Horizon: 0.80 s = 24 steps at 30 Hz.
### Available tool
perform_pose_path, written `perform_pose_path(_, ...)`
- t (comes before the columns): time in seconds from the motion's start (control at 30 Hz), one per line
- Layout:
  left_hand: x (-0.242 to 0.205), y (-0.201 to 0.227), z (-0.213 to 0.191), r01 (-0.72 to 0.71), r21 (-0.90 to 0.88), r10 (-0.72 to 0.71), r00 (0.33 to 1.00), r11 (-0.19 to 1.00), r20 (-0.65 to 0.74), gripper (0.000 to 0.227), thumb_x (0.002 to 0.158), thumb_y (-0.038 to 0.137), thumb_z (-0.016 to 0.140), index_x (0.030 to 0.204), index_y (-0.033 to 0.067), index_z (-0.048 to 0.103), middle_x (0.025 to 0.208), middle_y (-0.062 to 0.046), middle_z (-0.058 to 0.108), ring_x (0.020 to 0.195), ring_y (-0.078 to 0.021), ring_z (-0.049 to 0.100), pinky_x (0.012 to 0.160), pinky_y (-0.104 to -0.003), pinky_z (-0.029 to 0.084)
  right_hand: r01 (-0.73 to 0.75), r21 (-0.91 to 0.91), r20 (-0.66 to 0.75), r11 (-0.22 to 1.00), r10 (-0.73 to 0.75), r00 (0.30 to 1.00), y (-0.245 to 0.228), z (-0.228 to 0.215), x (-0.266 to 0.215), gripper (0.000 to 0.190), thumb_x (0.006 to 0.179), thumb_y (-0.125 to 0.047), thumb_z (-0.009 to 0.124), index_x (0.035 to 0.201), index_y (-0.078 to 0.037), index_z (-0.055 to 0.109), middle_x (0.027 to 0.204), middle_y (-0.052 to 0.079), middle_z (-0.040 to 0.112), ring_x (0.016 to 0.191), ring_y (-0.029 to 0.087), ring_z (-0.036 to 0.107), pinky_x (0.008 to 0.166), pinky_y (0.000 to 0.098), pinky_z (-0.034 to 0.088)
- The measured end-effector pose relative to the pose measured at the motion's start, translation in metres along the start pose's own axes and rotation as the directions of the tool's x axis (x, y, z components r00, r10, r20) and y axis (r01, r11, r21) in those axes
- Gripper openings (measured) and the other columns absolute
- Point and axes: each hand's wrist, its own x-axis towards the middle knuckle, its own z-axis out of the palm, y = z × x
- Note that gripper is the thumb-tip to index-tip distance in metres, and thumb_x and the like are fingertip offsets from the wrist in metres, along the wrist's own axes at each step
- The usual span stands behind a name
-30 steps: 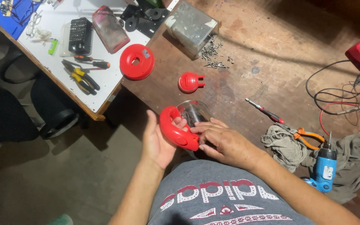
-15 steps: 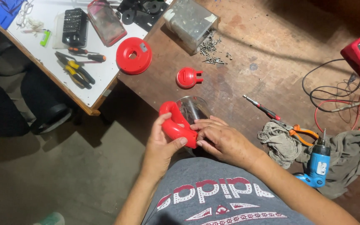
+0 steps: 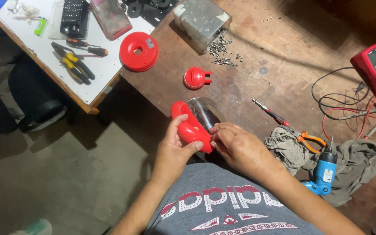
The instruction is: The person assembles a red electric kettle by attaching the handle to the stainless steel body. They select screws from a container, place them into the handle's mounting holes, and use a blue cordless drill to fasten the handle securely to the kettle.
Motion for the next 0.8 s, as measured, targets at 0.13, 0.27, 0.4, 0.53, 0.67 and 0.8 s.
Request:
perform_pose_path(0.13,-0.008,0.010,0.004,0.001,0.018,-0.001,1.000,1.000,0.007,0.099,0.090,0.007,0.100,0.177,0.0184,0.054,0.155,-0.039,0.075,0.142,-0.0495,0.078,0.105,-0.049,0.073,0.015,-0.036,0.046,0.999,-0.013,0.999,-0.004,-0.009,-0.001,0.011,0.102,-0.021,0.084,0.104,-0.012,0.077,0.120,0.012,0.086,0.128,0.037,0.082,0.098,0.0478,0.070)
perform_pose_path(0.27,-0.010,0.023,0.007,-0.008,0.039,0.007,1.000,0.999,0.018,0.096,0.092,0.008,0.099,0.176,0.0168,0.054,0.157,-0.043,0.072,0.142,-0.0521,0.077,0.104,-0.049,0.073,-0.028,-0.084,0.060,0.996,0.034,0.998,-0.009,-0.017,0.002,0.014,0.103,-0.022,0.082,0.104,-0.010,0.076,0.118,0.013,0.085,0.122,0.037,0.083,0.093,0.0478,0.071)
perform_pose_path(0.4,-0.011,0.028,0.009,-0.001,0.078,-0.001,1.000,0.997,0.018,0.096,0.091,0.007,0.099,0.176,0.0153,0.055,0.159,-0.044,0.070,0.142,-0.0552,0.076,0.102,-0.049,0.074,-0.118,-0.067,0.103,0.991,0.125,0.987,-0.010,-0.020,0.005,0.018,0.101,-0.024,0.084,0.106,-0.008,0.077,0.122,0.014,0.085,0.122,0.040,0.082,0.093,0.0497,0.071)
perform_pose_path(0.53,-0.010,0.028,0.011,0.016,0.090,-0.017,1.000,0.996,0.017,0.096,0.090,0.008,0.100,0.175,0.0163,0.056,0.160,-0.043,0.068,0.143,-0.0553,0.076,0.103,-0.049,0.074,-0.155,-0.077,0.126,0.985,0.164,0.978,-0.011,-0.021,0.005,0.017,0.099,-0.024,0.085,0.106,-0.010,0.079,0.123,0.013,0.085,0.123,0.038,0.083,0.093,0.0498,0.071)
perform_pose_path(0.67,-0.011,0.035,0.012,0.010,0.099,-0.013,1.000,0.995,0.025,0.095,0.092,0.007,0.098,0.176,0.0142,0.055,0.163,-0.045,0.065,0.145,-0.0576,0.074,0.103,-0.050,0.074,-0.212,-0.061,0.148,0.975,0.219,0.965,-0.012,-0.025,0.008,0.016,0.100,-0.026,0.084,0.107,-0.011,0.081,0.123,0.010,0.086,0.124,0.036,0.083,0.094,0.0473,0.071)
perform_pose_path(0.8,-0.010,0.035,0.014,0.021,0.092,-0.023,1.000,0.996,0.021,0.097,0.091,0.006,0.099,0.176,0.0145,0.054,0.163,-0.044,0.065,0.145,-0.0581,0.074,0.103,-0.050,0.074,-0.229,-0.008,0.145,0.973,0.228,0.963,-0.012,-0.025,0.008,0.015,0.104,-0.023,0.083,0.106,-0.009,0.083,0.122,0.012,0.087,0.123,0.036,0.084,0.096,0.0454,0.071)
